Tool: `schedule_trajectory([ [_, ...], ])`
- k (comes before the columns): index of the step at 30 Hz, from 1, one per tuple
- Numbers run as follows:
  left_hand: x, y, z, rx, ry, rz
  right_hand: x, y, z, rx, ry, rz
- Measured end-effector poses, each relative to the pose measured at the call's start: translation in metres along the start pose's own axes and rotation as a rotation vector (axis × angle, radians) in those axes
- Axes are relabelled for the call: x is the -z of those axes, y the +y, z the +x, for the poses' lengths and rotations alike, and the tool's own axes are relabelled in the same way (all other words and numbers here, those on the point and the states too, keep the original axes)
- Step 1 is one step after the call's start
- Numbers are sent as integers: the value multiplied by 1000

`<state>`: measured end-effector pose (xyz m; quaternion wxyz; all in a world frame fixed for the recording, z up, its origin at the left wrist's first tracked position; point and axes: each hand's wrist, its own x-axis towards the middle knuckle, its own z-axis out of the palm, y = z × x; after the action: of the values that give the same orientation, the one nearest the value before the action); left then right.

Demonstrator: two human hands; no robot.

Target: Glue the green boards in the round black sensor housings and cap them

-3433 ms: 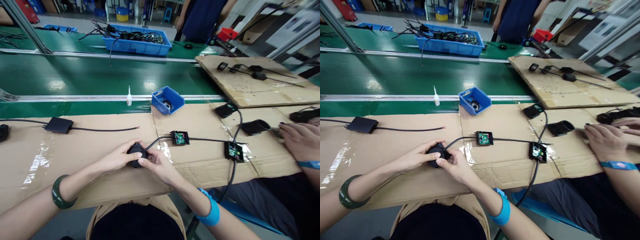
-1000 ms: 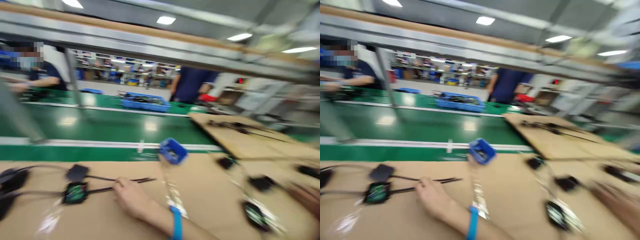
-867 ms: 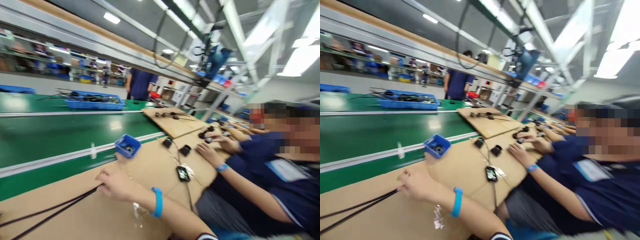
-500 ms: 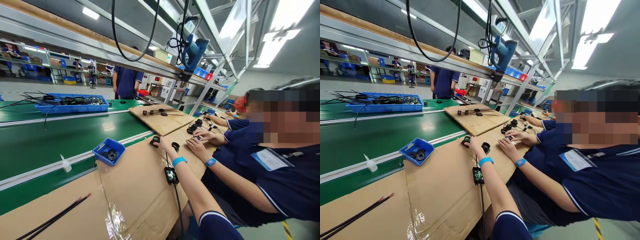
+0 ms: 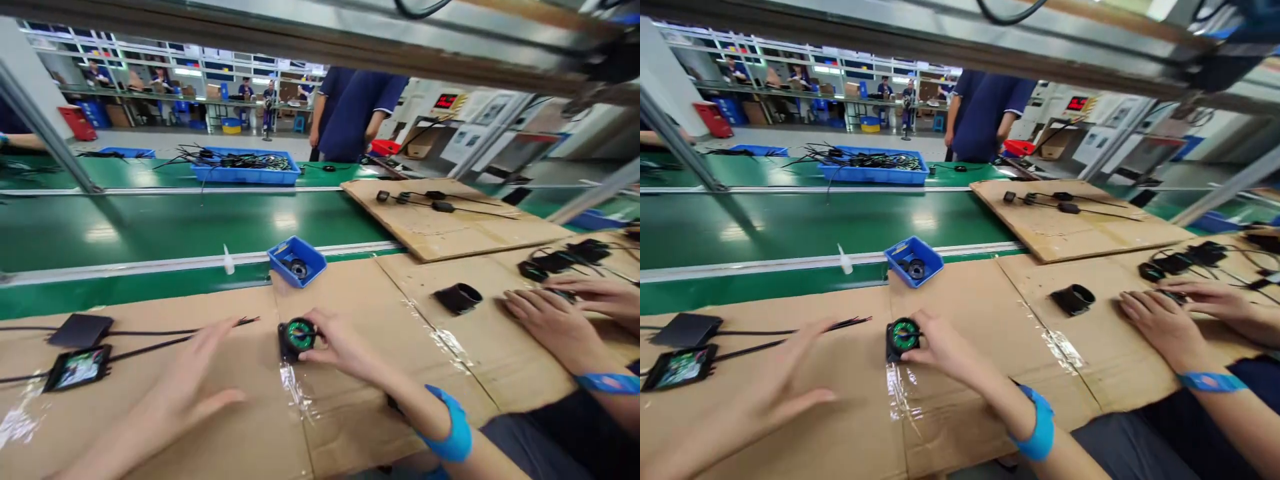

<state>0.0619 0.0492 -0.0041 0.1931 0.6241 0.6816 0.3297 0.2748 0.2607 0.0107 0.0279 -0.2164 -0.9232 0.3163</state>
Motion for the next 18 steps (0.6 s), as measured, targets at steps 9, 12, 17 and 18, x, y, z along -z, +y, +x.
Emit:
schedule_trajectory([
  [9,-56,4,14,126,-118,-279,-33,6,-93,85,265,-366],
  [12,-59,4,12,175,-70,-275,-32,56,-154,-91,462,-569],
  [17,-63,6,15,163,-32,-213,-39,85,-186,-126,462,-586],
  [18,-61,6,14,150,-38,-226,-35,82,-185,-116,481,-607],
])
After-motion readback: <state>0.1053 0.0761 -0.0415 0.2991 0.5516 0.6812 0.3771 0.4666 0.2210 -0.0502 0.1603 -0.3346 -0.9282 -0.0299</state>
